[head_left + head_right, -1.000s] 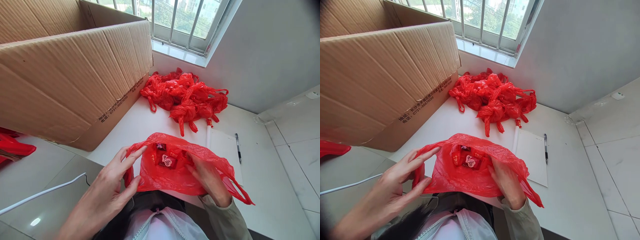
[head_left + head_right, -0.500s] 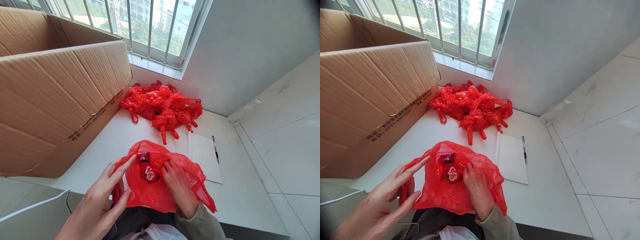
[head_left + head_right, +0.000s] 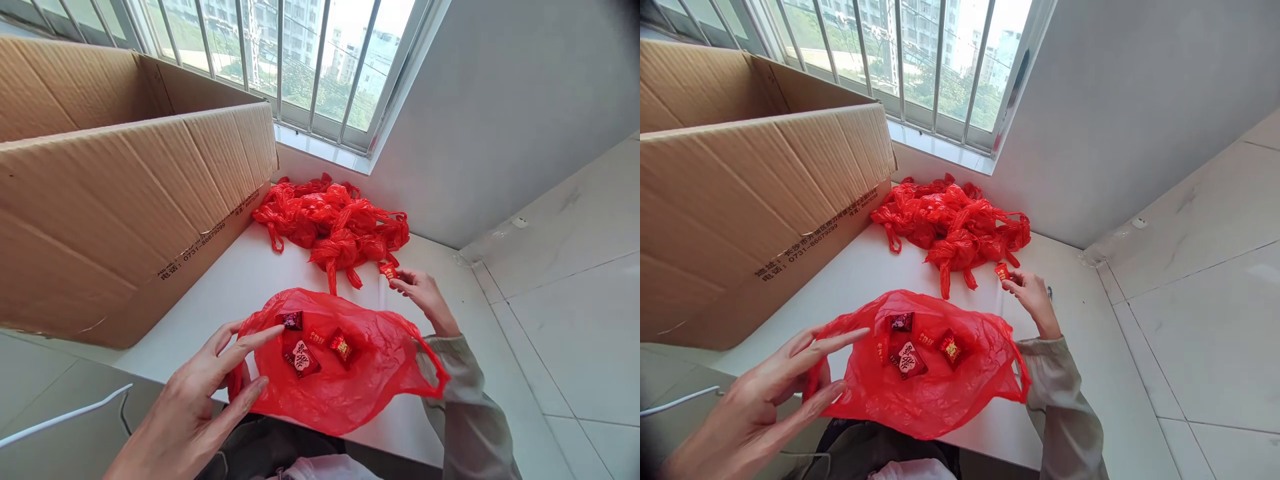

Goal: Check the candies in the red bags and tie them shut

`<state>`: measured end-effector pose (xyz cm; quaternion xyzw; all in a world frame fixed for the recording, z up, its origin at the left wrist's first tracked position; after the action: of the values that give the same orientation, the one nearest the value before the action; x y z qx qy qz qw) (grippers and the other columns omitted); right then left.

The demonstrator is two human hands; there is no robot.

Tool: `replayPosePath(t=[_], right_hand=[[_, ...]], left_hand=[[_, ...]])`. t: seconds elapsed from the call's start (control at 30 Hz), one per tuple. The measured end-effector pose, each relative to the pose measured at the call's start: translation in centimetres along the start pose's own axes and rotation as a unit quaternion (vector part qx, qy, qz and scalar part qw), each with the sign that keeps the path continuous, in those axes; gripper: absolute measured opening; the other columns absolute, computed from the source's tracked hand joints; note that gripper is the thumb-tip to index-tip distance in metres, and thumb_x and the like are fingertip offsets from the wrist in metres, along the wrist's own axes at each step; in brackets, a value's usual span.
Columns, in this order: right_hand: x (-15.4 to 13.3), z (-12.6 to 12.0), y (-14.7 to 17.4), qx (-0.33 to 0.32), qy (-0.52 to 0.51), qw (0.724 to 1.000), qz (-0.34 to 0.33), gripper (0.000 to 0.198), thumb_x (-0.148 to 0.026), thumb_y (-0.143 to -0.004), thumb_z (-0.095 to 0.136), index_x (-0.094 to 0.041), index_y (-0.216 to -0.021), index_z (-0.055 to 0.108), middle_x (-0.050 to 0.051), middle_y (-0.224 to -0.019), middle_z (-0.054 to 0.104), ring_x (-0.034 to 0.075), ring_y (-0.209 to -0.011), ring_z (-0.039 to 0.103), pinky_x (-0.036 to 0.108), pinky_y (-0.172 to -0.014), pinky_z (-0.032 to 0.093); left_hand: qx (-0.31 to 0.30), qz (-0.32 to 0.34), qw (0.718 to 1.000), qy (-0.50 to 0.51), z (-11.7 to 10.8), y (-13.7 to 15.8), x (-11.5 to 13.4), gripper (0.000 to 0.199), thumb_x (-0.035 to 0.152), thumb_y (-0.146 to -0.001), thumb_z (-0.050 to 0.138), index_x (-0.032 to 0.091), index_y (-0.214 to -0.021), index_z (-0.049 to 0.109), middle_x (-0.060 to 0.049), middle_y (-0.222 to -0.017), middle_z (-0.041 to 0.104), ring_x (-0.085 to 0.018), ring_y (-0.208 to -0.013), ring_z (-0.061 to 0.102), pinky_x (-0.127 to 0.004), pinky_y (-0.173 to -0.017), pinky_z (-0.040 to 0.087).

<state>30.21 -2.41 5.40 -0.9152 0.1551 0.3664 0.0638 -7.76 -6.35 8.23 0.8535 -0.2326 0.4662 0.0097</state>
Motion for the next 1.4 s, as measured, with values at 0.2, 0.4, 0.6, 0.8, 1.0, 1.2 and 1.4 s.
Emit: replayPosePath(t=[0.2,0.4,0.6,0.8,1.0,1.2,1.4], right_hand=[[1.3,3.6,-2.3,0.044,0.090,0.995,0.027,0.033,-0.035,-0.076,0.059,-0.015,-0.099,0.071,0.011,-0.080,0.072,0.024,-0.080,0.067,0.033,-0.072,0.049],[-2.2,-2.6,4.8,0.006,0.066,0.998,-0.011,0.043,-0.050,-0.091,0.041,-0.023,-0.113,0.067,0.007,-0.088,0.072,0.021,-0.079,0.066,0.031,-0.072,0.051],[-5.0,-2.3,14.9,-0.114,0.149,0.971,-0.146,0.062,-0.053,-0.083,0.058,-0.030,-0.139,0.044,0.007,-0.110,0.069,0.020,-0.078,0.069,0.027,-0.060,0.055],[-7.4,-3.3,14.0,-0.038,0.157,0.977,-0.136,0.027,-0.040,-0.089,0.050,-0.033,-0.110,0.066,0.000,-0.068,0.067,0.015,-0.044,0.054,0.028,-0.042,0.044],[-11.5,-8.4,13.7,0.247,-0.143,0.957,-0.041,0.037,-0.039,-0.081,0.067,-0.038,-0.117,0.063,0.003,-0.077,0.061,0.016,-0.055,0.049,0.030,-0.044,0.041],[-10.9,-6.8,15.2,0.263,-0.186,0.946,-0.028,0.028,-0.038,-0.078,0.070,-0.037,-0.105,0.067,0.003,-0.085,0.062,0.018,-0.068,0.057,0.032,-0.057,0.049],[-5.7,-6.5,15.9,0.106,-0.173,0.975,-0.085,0.052,-0.047,-0.074,0.073,-0.034,-0.123,0.059,0.006,-0.100,0.067,0.028,-0.099,0.064,0.042,-0.084,0.055]], left_hand=[[-0.078,-0.014,0.997,-0.012,0.0,0.2,0.7,0.043,0.038,-0.093,0.051,0.036,-0.136,0.048,-0.005,-0.120,0.057,-0.013,-0.073,0.060,-0.017,-0.052,0.049],[-0.052,-0.004,0.999,0.009,-0.2,-0.4,1.1,0.044,0.037,-0.093,0.054,0.037,-0.136,0.046,-0.003,-0.119,0.057,-0.011,-0.070,0.057,-0.018,-0.058,0.050],[-0.022,-0.030,0.999,0.040,-1.2,-1.0,0.1,0.038,0.039,-0.092,0.057,0.033,-0.129,0.054,-0.003,-0.107,0.062,-0.011,-0.066,0.058,-0.020,-0.059,0.053],[0.039,-0.005,0.997,0.069,-3.5,-2.7,2.5,0.032,0.034,-0.086,0.065,0.026,-0.117,0.065,0.001,-0.072,0.065,-0.009,-0.052,0.055,-0.016,-0.048,0.052],[0.217,0.037,0.959,0.177,-6.2,-5.9,7.0,0.015,0.022,-0.081,0.072,0.018,-0.094,0.071,0.001,-0.075,0.065,-0.008,-0.054,0.054,-0.010,-0.036,0.042],[0.111,0.142,0.982,0.061,-6.0,-6.5,7.9,0.027,0.030,-0.083,0.071,0.022,-0.108,0.066,0.003,-0.074,0.064,-0.008,-0.060,0.058,-0.015,-0.052,0.048],[-0.004,0.077,0.997,-0.002,-6.4,-1.7,-1.0,0.116,0.074,-0.056,0.074,0.037,-0.149,0.016,-0.010,-0.147,0.036,-0.038,-0.128,0.043,-0.049,-0.104,0.041]])
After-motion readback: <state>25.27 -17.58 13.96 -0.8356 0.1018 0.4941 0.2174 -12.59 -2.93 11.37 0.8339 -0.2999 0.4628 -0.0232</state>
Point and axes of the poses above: each hand's wrist, its own y-axis away from the middle knuckle, its own z-axis out of the palm, x = y × z, the point moved 5 cm from there along -y, towards the middle knuckle
